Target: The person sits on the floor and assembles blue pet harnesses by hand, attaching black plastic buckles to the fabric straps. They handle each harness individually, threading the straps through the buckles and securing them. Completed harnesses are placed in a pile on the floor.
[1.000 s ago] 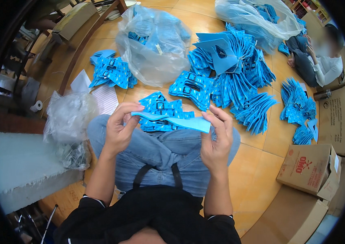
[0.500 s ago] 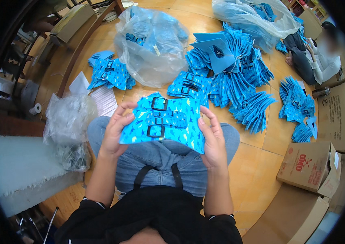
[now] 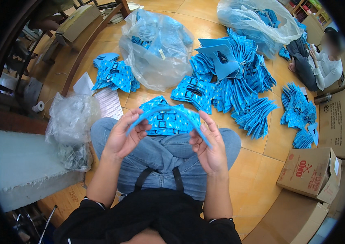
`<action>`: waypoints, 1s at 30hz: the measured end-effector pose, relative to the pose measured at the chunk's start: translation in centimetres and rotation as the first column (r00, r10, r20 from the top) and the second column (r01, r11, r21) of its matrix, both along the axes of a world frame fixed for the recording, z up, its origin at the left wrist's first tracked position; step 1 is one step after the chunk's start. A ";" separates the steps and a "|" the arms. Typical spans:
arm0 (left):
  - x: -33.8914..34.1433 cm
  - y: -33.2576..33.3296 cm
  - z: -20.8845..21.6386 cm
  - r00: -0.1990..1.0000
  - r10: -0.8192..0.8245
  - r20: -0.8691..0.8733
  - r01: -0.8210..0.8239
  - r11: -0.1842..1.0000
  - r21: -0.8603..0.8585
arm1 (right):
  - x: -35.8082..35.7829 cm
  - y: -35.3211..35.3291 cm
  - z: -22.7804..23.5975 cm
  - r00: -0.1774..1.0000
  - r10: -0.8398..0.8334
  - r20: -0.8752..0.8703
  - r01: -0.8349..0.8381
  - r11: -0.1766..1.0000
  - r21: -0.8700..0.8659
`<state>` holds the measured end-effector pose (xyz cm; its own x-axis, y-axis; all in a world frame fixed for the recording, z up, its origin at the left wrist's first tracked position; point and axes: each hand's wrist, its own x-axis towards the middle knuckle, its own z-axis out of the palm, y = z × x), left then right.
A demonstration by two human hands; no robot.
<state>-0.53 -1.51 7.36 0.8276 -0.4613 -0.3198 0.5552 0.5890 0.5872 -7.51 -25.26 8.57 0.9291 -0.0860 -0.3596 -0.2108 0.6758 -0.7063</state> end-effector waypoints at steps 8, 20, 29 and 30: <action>-0.4 -0.1 0.0 0.842 -0.064 0.535 -0.206 0.879 0.429 | 0.0 0.0 -1.0 0.980 0.032 0.197 0.074 0.860 -0.506; -0.7 -0.8 0.5 0.488 -0.281 0.826 -0.505 0.681 0.531 | -0.2 0.2 -0.9 0.872 0.128 0.473 0.397 0.382 -0.835; -0.7 -1.1 1.5 0.287 -0.442 0.850 -0.595 0.613 0.519 | -0.2 0.0 -1.5 0.851 0.138 0.506 0.444 0.324 -0.835; -0.6 -1.2 1.5 0.255 -0.461 0.850 -0.617 0.599 0.510 | -0.3 0.0 -1.5 0.851 0.162 0.500 0.435 0.317 -0.843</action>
<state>-1.18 -2.68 8.85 0.7340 -0.4486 0.5100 -0.6588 -0.2877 0.6952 -7.77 -25.31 7.06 0.8591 -0.2124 0.4657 0.3234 -0.4800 -0.8155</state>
